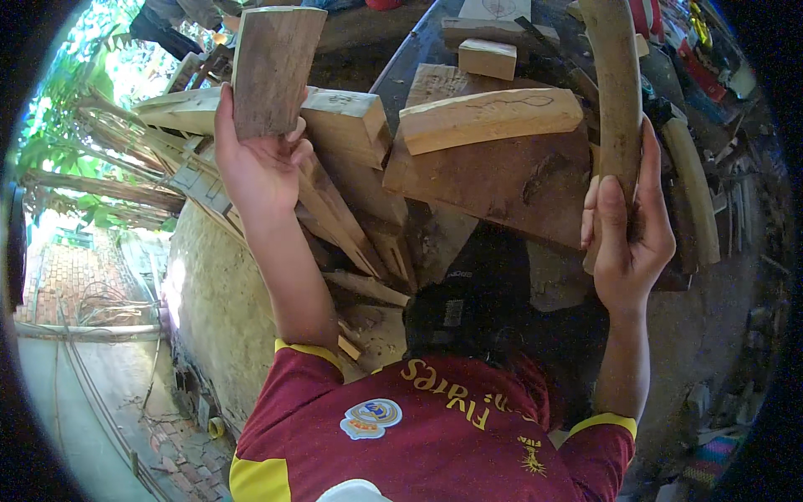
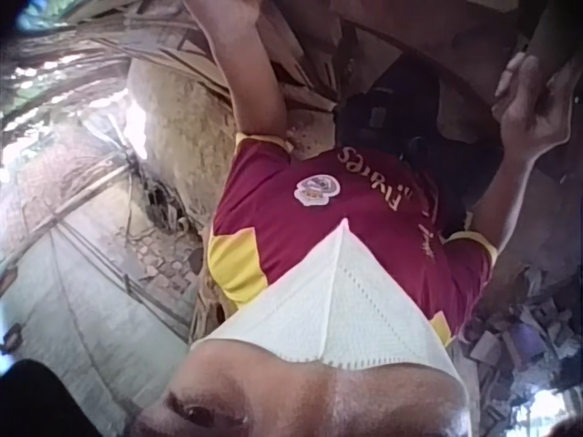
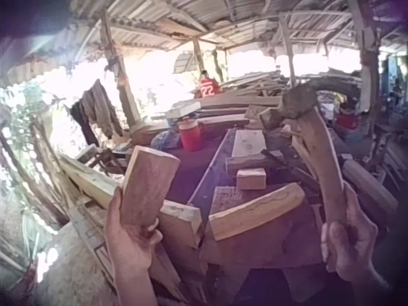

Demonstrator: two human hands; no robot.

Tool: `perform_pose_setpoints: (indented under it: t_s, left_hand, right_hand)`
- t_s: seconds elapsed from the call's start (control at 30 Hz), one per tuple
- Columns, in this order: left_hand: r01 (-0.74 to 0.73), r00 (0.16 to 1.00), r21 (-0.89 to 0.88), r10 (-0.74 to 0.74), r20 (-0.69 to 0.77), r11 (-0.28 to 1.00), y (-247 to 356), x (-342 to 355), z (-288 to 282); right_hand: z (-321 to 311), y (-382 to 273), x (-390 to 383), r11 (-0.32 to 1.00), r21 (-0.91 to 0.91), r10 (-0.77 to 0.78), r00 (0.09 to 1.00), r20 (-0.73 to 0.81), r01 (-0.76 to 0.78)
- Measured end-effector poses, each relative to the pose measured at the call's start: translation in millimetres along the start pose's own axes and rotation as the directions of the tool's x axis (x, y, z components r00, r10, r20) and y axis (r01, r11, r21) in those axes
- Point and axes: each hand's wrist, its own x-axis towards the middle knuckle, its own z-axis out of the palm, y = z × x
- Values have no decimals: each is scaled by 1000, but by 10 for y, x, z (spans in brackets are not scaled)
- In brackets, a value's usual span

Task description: Measuring, hammering, and sanding pieces of wood in a workshop.

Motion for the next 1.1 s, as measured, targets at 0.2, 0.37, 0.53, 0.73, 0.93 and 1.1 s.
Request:
perform_pose_setpoints:
  t_s: [0.2, 0.37, 0.53, 0.73, 0.93, 1.1]
  left_hand:
    - [-38, 999, 19, 38, -31, 999, 23, -76, 86]
    - [-286, 929, 270, 335, -155, 919, -137, -127, 211]
    - [-352, 905, 287, 402, -139, 891, -236, -156, 28]
    - [-91, 996, -220, 90, -17, 971, -261, -465, -710]
    - [131, 978, -155, -102, 180, 979, -676, -840, -916]
    - [223, 937, 8, -217, 276, 975, -808, -801, -700]
  right_hand:
    - [-84, 98, -79, 1000, 2, 7, 998, 60, -7]
    - [-60, 129, -167, 998, 13, 59, 992, 114, -61]
    - [-6, 204, -341, 990, 126, 54, 997, 59, -61]
    - [-190, 488, -1175, 841, 457, 260, 957, 129, -290]
    - [-440, 463, -1511, 648, 611, 450, 876, 175, -455]
    - [-556, 527, -1626, 677, 587, 460, 878, 135, -445]
